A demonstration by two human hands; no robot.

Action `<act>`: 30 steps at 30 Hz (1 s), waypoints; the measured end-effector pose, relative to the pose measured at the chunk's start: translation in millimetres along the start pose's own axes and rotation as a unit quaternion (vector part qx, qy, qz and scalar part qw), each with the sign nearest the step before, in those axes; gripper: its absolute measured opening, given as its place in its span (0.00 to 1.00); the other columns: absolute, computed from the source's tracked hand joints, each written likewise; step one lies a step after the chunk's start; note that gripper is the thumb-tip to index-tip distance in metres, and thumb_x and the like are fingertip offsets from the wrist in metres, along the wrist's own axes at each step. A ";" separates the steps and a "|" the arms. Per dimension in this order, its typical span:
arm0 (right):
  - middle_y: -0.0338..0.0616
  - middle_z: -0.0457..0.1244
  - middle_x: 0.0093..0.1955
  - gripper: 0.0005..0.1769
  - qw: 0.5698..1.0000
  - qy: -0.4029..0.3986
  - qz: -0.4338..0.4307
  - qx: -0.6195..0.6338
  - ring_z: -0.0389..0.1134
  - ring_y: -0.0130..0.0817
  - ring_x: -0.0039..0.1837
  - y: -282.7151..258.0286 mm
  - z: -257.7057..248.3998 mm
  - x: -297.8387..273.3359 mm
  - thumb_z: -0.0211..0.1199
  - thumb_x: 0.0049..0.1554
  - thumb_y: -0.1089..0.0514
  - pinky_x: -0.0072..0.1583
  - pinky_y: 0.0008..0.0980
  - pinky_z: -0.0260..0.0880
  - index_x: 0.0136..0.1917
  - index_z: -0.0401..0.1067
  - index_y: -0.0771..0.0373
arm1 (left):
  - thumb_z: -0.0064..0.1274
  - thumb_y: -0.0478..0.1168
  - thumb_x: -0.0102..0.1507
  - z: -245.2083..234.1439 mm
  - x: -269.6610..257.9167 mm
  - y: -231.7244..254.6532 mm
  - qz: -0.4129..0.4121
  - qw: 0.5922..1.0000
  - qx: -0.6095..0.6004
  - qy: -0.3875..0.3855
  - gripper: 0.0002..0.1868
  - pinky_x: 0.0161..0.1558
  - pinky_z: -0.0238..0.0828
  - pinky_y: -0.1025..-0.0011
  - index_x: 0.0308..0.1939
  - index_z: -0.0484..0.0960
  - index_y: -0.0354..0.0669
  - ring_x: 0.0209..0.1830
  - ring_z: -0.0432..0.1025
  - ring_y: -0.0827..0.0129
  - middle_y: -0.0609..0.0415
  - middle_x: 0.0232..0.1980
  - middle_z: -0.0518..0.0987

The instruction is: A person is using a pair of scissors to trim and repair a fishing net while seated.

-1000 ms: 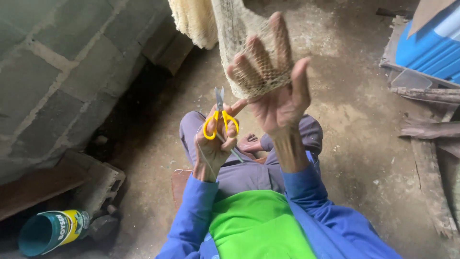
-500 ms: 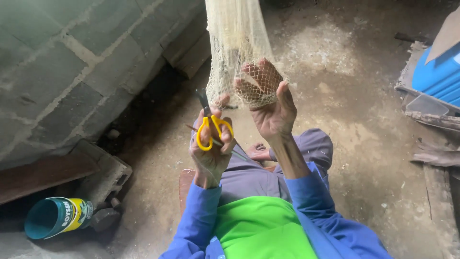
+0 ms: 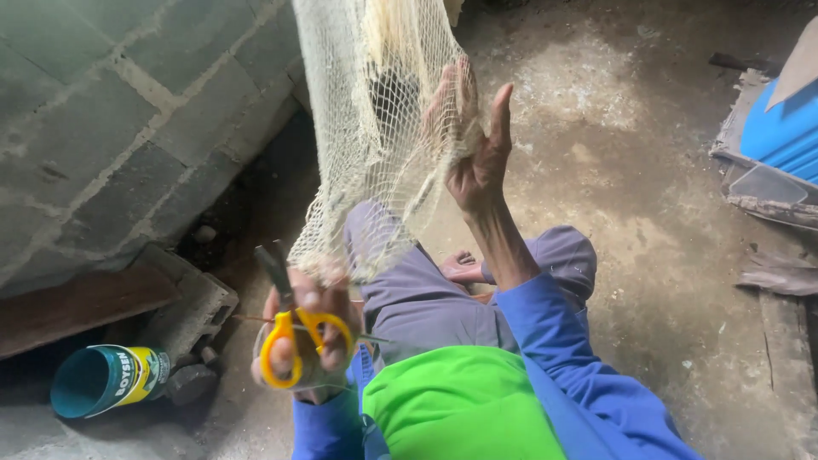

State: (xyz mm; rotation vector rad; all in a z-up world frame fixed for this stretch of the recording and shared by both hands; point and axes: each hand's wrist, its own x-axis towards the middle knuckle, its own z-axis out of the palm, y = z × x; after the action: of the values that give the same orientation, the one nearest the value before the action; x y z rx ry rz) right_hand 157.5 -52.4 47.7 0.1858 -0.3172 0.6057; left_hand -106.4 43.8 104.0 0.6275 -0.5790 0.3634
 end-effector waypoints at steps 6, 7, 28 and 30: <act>0.38 0.26 0.89 0.43 0.802 -0.004 -0.205 -0.561 0.26 0.44 0.90 -20.6 -64.9 15.5 0.36 0.68 0.81 0.84 0.37 0.59 0.84 0.47 0.41 | 0.60 0.38 0.68 -6.0 -23.1 17.0 0.048 0.998 0.034 0.022 0.15 0.26 0.66 0.83 0.51 0.73 0.32 0.24 0.72 0.72 0.29 0.65 0.70; 0.38 0.26 0.89 0.43 0.802 -0.004 -0.206 -0.560 0.26 0.44 0.90 -20.5 -51.3 12.5 0.36 0.68 0.81 0.84 0.37 0.59 0.84 0.47 0.41 | 0.60 0.38 0.68 -7.3 -24.7 19.4 0.048 0.998 0.035 0.021 0.15 0.26 0.66 0.83 0.51 0.73 0.32 0.24 0.72 0.72 0.29 0.65 0.70; 0.46 0.69 0.40 0.24 0.855 0.054 -0.317 -0.406 0.72 0.41 0.40 -86.0 64.1 -41.4 0.59 0.62 0.40 0.48 0.42 0.80 0.52 0.77 0.64 | 0.54 0.47 0.70 -42.7 -34.9 27.4 0.121 0.981 0.022 0.148 0.18 0.31 0.65 0.75 0.55 0.72 0.37 0.25 0.75 0.75 0.49 0.33 0.82; 0.48 0.71 0.50 0.39 0.925 0.030 -0.304 -0.226 0.74 0.38 0.48 -111.6 55.8 -44.1 0.70 0.56 0.41 0.53 0.36 0.81 0.73 0.70 0.67 | 0.52 0.49 0.73 -47.8 -34.3 30.0 0.129 0.981 -0.029 0.141 0.19 0.32 0.60 0.76 0.60 0.75 0.37 0.27 0.68 0.80 0.46 0.53 0.75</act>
State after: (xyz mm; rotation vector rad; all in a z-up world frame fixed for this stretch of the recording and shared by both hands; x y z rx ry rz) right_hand 175.2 -180.4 75.9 -0.1793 -0.3119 -0.0877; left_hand -128.9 92.1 65.0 0.4340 -0.3972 0.6656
